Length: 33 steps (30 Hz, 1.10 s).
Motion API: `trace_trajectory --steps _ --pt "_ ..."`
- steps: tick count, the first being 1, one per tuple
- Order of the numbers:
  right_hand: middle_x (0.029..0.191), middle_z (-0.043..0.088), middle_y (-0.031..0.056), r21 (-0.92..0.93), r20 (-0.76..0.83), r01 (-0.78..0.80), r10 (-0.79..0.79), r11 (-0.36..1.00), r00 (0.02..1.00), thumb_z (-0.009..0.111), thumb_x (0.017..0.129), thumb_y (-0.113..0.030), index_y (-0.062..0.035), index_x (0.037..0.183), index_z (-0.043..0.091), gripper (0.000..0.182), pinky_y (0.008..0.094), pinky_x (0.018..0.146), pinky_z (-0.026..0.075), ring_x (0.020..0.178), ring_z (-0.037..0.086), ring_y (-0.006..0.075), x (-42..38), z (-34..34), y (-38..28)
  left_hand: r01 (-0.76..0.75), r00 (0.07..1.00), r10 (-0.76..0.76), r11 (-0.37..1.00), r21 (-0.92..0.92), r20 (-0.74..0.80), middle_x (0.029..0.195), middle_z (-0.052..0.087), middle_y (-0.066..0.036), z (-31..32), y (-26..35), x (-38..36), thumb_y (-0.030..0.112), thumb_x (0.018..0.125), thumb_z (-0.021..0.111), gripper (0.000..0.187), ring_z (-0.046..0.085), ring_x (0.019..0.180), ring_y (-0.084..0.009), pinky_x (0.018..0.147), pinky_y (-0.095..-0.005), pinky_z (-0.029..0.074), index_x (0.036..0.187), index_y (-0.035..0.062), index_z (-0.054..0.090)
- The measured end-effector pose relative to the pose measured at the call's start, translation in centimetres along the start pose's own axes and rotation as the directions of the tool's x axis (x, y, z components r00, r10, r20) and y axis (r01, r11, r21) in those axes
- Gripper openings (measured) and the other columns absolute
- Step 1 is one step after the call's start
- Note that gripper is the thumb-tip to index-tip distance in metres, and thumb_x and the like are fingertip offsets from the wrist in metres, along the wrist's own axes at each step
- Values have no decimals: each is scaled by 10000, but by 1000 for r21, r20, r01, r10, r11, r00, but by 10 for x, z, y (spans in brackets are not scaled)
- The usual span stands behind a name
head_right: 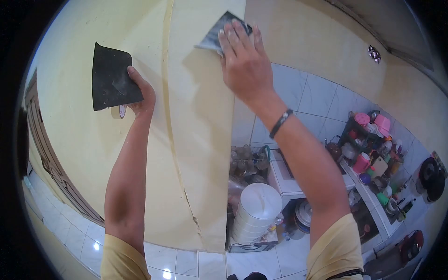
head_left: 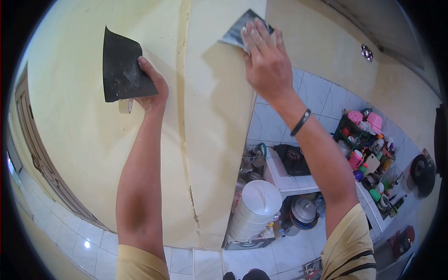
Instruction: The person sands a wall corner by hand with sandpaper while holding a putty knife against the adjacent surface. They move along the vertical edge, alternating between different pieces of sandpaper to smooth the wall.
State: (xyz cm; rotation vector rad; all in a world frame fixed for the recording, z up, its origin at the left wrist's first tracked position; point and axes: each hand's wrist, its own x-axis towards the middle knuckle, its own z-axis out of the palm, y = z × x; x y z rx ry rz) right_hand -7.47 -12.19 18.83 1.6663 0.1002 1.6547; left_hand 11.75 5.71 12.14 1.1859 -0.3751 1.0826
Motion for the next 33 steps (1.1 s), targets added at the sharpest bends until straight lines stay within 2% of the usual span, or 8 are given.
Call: trace_trajectory --steps 6,8,11,12,19,26,29,33 --pt "1414 633 102 -70 45 8 -5 998 999 606 963 -149 -83 1352 649 397 536 1227 280 1379 536 253 56 6 38 10 1000 -10 999 -49 11 1500 490 -215 1 1 1 439 1093 413 583 431 1390 -383 1170 -479 285 1430 -28 504" --pt "1334 661 194 -46 -144 65 -72 997 987 548 957 -149 32 1255 659 366 539 1205 308 1307 578 313 119 24 73 21 1000 -20 998 -58 8 1500 490 -216 -1 5 2 434 1092 418 583 427 1397 -379 1176 -474 281 1436 -31 497" --pt "1334 660 197 -75 96 0 8 997 995 556 959 -153 29 1218 669 336 533 1205 312 1314 573 314 174 28 85 24 999 -22 997 -74 31 1531 459 -230 -4 10 1 443 1091 429 617 416 1417 -373 1182 -476 276 1463 -49 467" --pt "1323 667 186 -83 -40 -72 69 994 997 545 980 -187 20 1195 675 326 537 1201 313 1300 586 306 164 27 81 10 1000 -8 997 -76 22 1531 458 -232 -4 10 1 442 1091 431 618 415 1417 -375 1184 -477 273 1464 -49 466" --pt "1329 680 106 -75 11 66 -65 995 998 590 961 -216 -52 1299 669 384 559 1187 333 1322 577 247 20 -4 9 -36 999 35 999 -34 -24 1442 540 -217 0 1 3 423 1090 438 555 487 1338 -378 1127 -463 344 1382 -38 539" --pt "1307 669 217 -74 -94 10 -17 997 995 504 1016 -231 15 1152 701 344 539 1224 274 1265 607 312 128 16 90 35 998 -31 996 -83 48 1523 463 -232 -4 8 0 465 1099 392 630 420 1408 -380 1182 -465 281 1459 -44 473" --pt "1298 672 217 -222 401 -163 243 961 883 509 1006 -216 16 1135 709 332 564 1218 274 1256 612 315 195 -9 90 -9 999 6 999 -53 -48 1431 550 -212 1 6 1 434 1090 439 567 495 1330 -369 1126 -456 346 1386 -39 538" --pt "1317 661 217 -58 22 26 -25 998 999 513 985 -225 8 1182 696 356 580 1194 306 1250 616 303 134 10 82 10 1000 -11 997 -81 -14 1461 522 -213 0 8 1 445 1092 429 583 473 1353 -367 1140 -458 328 1412 -35 512"
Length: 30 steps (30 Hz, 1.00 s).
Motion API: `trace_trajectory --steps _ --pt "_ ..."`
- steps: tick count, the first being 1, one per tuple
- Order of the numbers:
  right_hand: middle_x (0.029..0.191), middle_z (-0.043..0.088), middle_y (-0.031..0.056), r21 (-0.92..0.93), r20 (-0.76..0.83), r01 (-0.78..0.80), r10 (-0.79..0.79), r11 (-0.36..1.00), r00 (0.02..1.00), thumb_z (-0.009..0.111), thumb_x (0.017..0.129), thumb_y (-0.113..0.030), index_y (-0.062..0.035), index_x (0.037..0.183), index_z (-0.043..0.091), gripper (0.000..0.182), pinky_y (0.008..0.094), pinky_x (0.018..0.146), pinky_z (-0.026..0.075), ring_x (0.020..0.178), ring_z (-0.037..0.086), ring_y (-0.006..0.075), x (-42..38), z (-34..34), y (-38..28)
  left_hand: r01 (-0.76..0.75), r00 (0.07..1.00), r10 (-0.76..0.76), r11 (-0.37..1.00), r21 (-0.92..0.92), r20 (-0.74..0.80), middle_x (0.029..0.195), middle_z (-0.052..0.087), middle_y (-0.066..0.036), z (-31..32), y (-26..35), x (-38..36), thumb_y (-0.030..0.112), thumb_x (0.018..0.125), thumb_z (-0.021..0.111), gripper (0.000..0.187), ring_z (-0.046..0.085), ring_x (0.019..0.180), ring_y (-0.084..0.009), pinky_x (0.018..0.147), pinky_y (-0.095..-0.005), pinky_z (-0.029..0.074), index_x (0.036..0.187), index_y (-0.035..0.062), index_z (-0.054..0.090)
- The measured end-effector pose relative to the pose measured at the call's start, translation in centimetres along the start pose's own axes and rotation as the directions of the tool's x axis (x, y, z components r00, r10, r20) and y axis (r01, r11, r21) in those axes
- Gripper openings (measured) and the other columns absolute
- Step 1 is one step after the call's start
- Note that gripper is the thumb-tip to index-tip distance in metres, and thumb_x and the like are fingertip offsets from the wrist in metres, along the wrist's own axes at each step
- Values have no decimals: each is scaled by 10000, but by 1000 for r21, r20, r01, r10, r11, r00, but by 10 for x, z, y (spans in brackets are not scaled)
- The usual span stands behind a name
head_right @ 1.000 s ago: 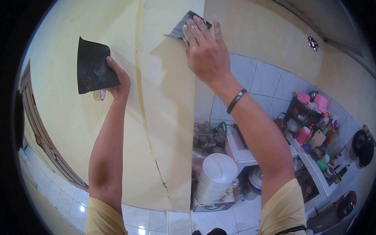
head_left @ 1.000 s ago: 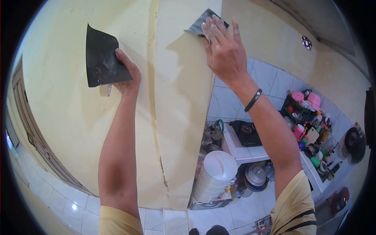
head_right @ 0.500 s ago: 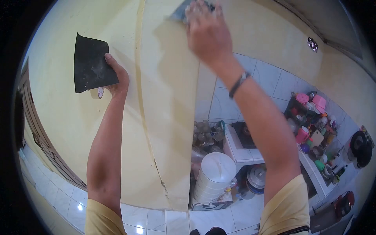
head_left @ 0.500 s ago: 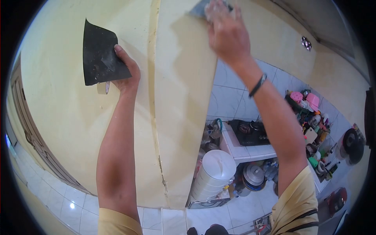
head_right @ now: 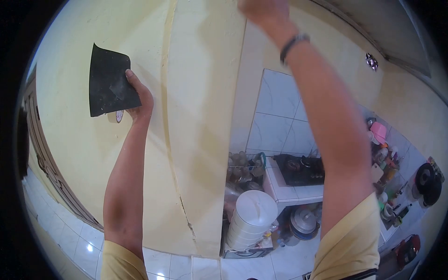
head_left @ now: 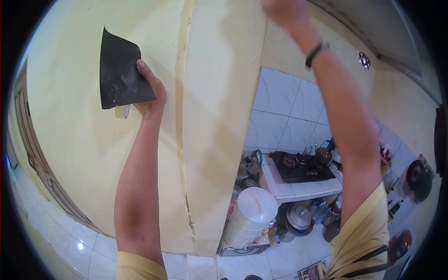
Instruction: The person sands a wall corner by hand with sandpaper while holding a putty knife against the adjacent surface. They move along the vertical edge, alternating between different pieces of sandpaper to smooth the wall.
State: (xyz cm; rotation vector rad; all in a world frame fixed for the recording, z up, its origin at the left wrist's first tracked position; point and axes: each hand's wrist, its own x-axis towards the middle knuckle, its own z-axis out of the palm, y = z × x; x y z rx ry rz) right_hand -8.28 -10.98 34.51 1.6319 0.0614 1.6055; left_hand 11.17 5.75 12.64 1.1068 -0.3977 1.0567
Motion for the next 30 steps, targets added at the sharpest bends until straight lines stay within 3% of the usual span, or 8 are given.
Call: trace_trajectory --steps 11,13,15,18,20,22,27,30 --pt "1413 631 100 -53 43 175 -173 983 984 635 958 -191 -95 1311 671 368 547 1225 278 1384 531 213 -96 -20 -45 5 1000 -6 999 36 27 1522 468 -218 -2 -2 0 465 1097 403 625 425 1409 -366 1176 -466 287 1470 -33 462" --pt "1401 629 132 -41 499 -167 165 985 851 638 950 -193 -88 1287 684 356 546 1204 315 1361 548 221 -31 -22 -28 12 1000 -12 999 48 -2 1481 503 -217 -2 -2 -1 449 1094 418 587 456 1369 -371 1150 -462 316 1420 -31 508" --pt "1327 669 183 -40 -78 110 -113 993 991 518 970 -215 3 1205 693 365 574 1194 309 1289 597 273 1 6 -9 1 1000 1 999 54 -26 1451 528 -220 -1 -2 0 441 1092 423 570 476 1344 -378 1135 -463 331 1389 -33 536" --pt "1341 675 141 -119 -98 16 -28 993 995 522 964 -195 0 1228 690 369 564 1203 298 1329 573 239 -2 15 -30 -29 999 31 999 46 -42 1420 554 -227 3 -9 0 438 1092 421 567 492 1326 -386 1128 -469 338 1366 -40 554" --pt "1395 628 158 54 414 -170 133 984 900 654 929 -180 -68 1264 692 355 544 1198 328 1362 546 240 -31 -6 -62 -43 998 44 999 32 -44 1392 577 -230 6 -15 1 434 1090 427 560 508 1308 -389 1119 -471 349 1342 -44 572" --pt "1389 646 77 46 4 162 -162 986 987 568 979 -183 -57 1264 689 335 558 1240 265 1368 543 205 -101 -10 -97 -59 997 64 994 87 -54 1373 593 -227 5 -15 1 422 1087 440 546 523 1291 -389 1106 -470 363 1326 -46 585" --pt "1398 644 67 232 74 304 -329 924 941 566 967 -186 -85 1240 716 327 566 1268 212 1365 547 179 -150 -29 -115 1 998 -4 998 57 58 1471 511 -226 -2 -5 0 471 1096 403 615 460 1373 -375 1151 -464 314 1445 -29 482" --pt "1356 674 59 -40 -35 378 -380 925 924 547 970 -180 -109 1278 692 348 569 1252 212 1339 569 167 -77 4 -71 -18 1000 17 999 35 19 1415 557 -217 0 -6 2 451 1090 424 573 492 1330 -377 1122 -469 341 1384 -28 533"
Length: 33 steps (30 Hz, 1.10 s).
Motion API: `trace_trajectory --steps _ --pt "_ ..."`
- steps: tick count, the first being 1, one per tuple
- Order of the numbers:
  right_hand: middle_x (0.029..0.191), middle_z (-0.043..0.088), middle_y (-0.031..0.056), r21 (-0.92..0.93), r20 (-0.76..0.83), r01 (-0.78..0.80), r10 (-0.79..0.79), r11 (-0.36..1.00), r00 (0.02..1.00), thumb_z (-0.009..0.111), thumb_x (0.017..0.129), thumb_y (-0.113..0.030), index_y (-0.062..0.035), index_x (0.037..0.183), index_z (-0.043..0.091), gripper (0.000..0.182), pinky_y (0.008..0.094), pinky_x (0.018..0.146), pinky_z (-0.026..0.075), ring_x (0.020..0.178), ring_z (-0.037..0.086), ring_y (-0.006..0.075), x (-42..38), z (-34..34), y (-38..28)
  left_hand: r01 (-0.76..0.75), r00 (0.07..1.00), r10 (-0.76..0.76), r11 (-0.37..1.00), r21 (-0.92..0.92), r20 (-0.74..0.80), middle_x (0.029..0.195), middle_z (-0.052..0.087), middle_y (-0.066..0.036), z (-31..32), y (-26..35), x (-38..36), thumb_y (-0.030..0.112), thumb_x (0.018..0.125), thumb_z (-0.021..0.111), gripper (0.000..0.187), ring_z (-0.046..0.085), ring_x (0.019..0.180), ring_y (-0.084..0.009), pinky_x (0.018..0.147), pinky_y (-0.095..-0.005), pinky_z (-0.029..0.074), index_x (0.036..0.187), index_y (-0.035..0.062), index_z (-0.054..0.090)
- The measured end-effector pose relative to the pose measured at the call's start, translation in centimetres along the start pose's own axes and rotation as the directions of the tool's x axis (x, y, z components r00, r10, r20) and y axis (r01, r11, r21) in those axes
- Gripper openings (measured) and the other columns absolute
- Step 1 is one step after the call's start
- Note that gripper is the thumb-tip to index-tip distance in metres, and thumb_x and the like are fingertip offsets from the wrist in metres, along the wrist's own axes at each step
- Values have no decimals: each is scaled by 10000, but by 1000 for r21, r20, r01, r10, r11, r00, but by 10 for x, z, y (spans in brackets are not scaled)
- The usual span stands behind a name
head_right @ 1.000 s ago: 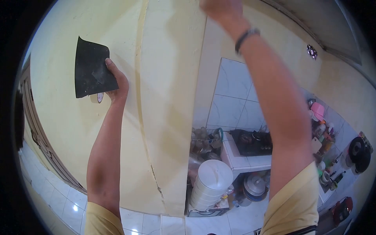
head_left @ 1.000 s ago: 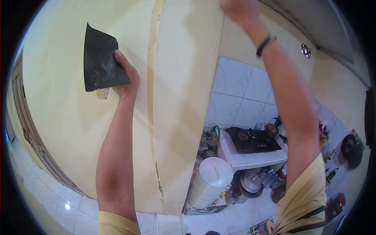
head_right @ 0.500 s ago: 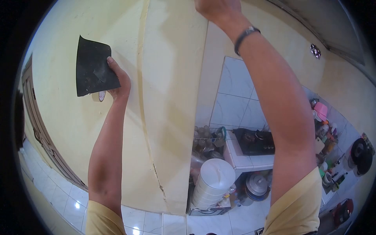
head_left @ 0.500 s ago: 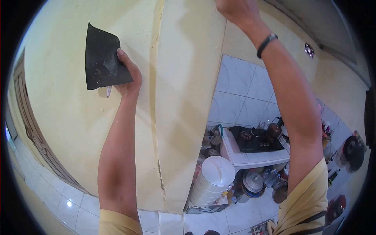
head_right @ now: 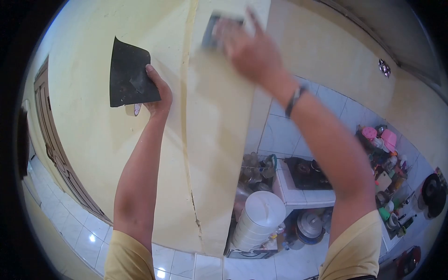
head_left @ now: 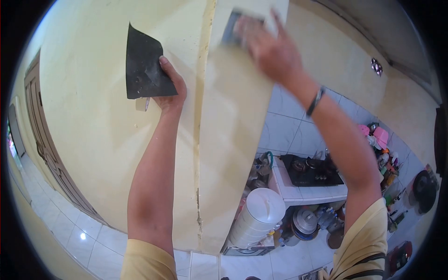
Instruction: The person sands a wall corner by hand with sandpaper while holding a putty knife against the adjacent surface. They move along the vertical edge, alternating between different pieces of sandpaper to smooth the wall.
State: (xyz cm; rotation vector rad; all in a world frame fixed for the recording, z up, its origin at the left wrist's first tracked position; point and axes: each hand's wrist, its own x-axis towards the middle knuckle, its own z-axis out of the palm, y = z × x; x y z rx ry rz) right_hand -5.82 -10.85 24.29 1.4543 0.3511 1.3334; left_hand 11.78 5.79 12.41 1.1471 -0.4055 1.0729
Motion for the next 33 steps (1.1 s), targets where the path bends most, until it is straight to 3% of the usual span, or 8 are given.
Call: trace_trajectory --steps 1,2,7,9,10,15,23,33 --pt "1405 644 59 -151 292 -55 98 987 951 538 973 -189 -108 1313 672 375 548 1227 256 1351 556 176 28 5 26 -10 1000 10 1000 9 -22 1368 594 -211 2 -1 0 437 1086 430 540 520 1291 -379 1095 -471 365 1330 -22 577" --pt "1335 676 129 -66 -79 -93 87 994 993 519 962 -185 -6 1253 681 378 552 1205 295 1335 568 241 57 14 54 -19 999 20 1000 19 -41 1321 630 -204 3 -3 -2 423 1083 437 514 548 1253 -381 1069 -474 390 1277 -16 621" --pt "1425 627 105 65 48 -338 335 939 941 525 959 -149 -34 1325 647 403 571 1232 246 1407 506 224 88 21 51 -55 997 53 998 -26 -62 1293 644 -187 3 -2 -2 416 1080 442 493 556 1241 -376 1053 -463 400 1250 -6 633" --pt "1442 615 73 122 361 -301 240 946 901 576 962 -168 -111 1397 610 440 519 1249 226 1402 510 170 57 1 14 -56 996 53 998 -36 -69 1288 646 -185 2 1 1 415 1080 443 489 561 1233 -374 1049 -461 403 1246 -3 635" --pt "1428 628 65 98 50 -140 135 985 990 626 938 -150 -109 1354 647 419 501 1260 230 1404 510 173 27 6 -9 -55 996 53 998 -29 -70 1285 648 -184 2 2 -1 415 1080 443 488 564 1228 -373 1047 -460 405 1245 -2 636" --pt "1336 692 12 156 102 35 -51 987 993 592 954 -151 -119 1308 680 367 529 1278 189 1372 537 140 -6 -23 -25 -12 1000 11 998 -62 -15 1321 635 -181 3 -1 -1 418 1081 445 493 561 1245 -369 1063 -461 400 1270 2 628" --pt "1438 620 56 62 23 -207 206 976 978 551 969 -155 -80 1323 657 377 602 1235 230 1408 498 218 108 34 71 -76 994 66 991 -108 -91 1374 604 -199 5 -2 -2 414 1081 458 513 530 1299 -374 1103 -454 381 1326 -16 595" --pt "1453 612 17 220 115 75 -103 973 988 615 951 -181 -156 1356 651 408 555 1275 166 1427 482 173 -1 -17 -7 -3 1000 2 991 -132 -6 1415 580 -206 1 1 -3 420 1084 445 535 519 1315 -372 1121 -444 367 1357 -21 576"
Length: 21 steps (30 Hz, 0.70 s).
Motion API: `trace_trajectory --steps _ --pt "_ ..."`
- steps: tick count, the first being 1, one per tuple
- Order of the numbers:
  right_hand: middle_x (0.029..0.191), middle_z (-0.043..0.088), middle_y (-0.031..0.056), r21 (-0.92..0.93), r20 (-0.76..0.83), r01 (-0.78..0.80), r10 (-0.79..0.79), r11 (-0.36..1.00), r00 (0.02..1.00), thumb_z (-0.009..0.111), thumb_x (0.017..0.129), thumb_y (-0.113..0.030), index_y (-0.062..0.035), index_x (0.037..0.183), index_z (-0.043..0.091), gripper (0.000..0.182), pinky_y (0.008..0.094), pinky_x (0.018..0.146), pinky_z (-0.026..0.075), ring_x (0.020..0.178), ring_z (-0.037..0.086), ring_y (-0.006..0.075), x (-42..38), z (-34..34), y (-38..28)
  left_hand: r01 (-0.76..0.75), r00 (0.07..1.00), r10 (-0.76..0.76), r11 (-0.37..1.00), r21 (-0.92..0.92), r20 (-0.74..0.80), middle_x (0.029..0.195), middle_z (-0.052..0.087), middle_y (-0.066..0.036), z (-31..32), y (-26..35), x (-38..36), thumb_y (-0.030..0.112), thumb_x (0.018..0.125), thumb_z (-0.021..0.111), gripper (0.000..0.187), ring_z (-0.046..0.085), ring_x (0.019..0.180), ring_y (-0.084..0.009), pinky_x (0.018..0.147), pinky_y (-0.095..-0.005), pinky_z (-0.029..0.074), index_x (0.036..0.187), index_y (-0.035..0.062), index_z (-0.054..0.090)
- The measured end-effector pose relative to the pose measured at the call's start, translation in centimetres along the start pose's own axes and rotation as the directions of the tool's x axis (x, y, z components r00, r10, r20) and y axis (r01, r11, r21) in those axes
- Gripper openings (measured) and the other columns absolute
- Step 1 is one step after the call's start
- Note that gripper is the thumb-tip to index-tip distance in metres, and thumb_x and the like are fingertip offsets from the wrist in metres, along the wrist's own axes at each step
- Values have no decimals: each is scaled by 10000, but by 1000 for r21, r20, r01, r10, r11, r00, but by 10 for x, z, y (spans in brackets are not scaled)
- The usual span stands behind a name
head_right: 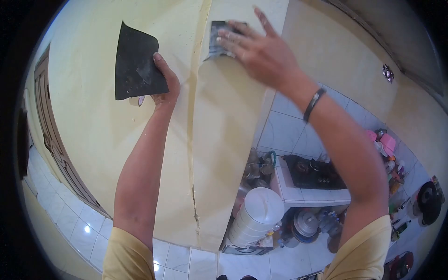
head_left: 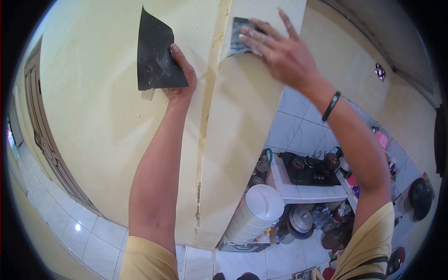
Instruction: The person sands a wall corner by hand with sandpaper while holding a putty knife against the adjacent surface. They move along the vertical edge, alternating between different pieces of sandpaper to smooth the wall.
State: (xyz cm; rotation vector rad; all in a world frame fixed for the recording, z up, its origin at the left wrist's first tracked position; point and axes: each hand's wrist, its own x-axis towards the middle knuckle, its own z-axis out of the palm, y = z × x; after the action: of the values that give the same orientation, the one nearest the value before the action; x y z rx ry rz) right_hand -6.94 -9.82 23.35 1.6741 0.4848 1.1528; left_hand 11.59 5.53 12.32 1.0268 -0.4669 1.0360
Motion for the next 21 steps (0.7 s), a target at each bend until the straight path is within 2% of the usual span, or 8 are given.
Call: trace_trajectory --steps 2,3,4,7,10,12,16,21 --pt "1472 603 -29 -130 28 -29 33 991 999 628 957 -139 -208 1416 615 464 526 1269 165 1428 486 169 18 12 48 19 1000 -19 1000 10 -4 1417 578 -207 0 -1 0 423 1084 444 534 519 1314 -373 1119 -444 368 1355 -18 579" --pt "1407 644 25 -177 -127 -66 43 982 991 565 980 -194 -129 1299 675 344 602 1225 244 1374 522 225 50 1 73 17 1000 -17 1000 9 3 1409 584 -204 0 -2 -1 423 1084 443 534 520 1311 -374 1117 -445 369 1353 -17 580" --pt "1350 681 33 -134 -126 -251 234 959 964 569 987 -211 -128 1272 689 321 607 1217 250 1358 538 238 75 0 95 14 1000 -14 1000 6 5 1401 589 -201 1 -3 -1 424 1084 442 534 520 1308 -375 1115 -445 370 1351 -17 580" --pt "1323 695 43 -308 132 -411 466 858 875 560 986 -199 -107 1257 696 317 623 1210 246 1359 542 254 122 -8 120 -65 997 67 996 61 -42 1376 607 -194 4 -7 3 423 1083 447 529 525 1298 -378 1108 -446 373 1346 -15 583" --pt "1338 686 58 -73 -169 -290 275 954 946 566 961 -158 -99 1257 696 328 619 1215 239 1352 553 264 89 12 89 -83 996 86 993 83 -31 1353 622 -186 1 -14 2 420 1079 462 523 534 1285 -378 1102 -447 377 1341 -15 585" --pt "1493 584 -22 -69 -25 -201 200 977 979 633 952 -134 -212 1449 581 505 537 1276 135 1445 469 165 46 28 47 -52 999 52 998 43 -14 1351 625 -184 2 -12 3 418 1077 470 519 537 1283 -375 1101 -447 379 1339 -14 586" --pt "1479 591 -21 118 95 -56 45 991 994 625 962 -190 -212 1369 651 408 581 1280 135 1438 463 137 -10 -1 -54 4 1000 -4 999 -42 -12 1367 618 -184 1 -6 0 410 1077 475 510 539 1291 -368 1103 -448 380 1336 -14 591" --pt "1491 585 -24 -52 -18 -53 52 997 998 684 908 -135 -217 1422 612 525 545 1293 116 1444 466 143 22 16 11 37 999 -37 996 -79 4 1376 614 -188 1 -3 0 395 1080 476 498 545 1292 -357 1094 -443 391 1332 -19 593"
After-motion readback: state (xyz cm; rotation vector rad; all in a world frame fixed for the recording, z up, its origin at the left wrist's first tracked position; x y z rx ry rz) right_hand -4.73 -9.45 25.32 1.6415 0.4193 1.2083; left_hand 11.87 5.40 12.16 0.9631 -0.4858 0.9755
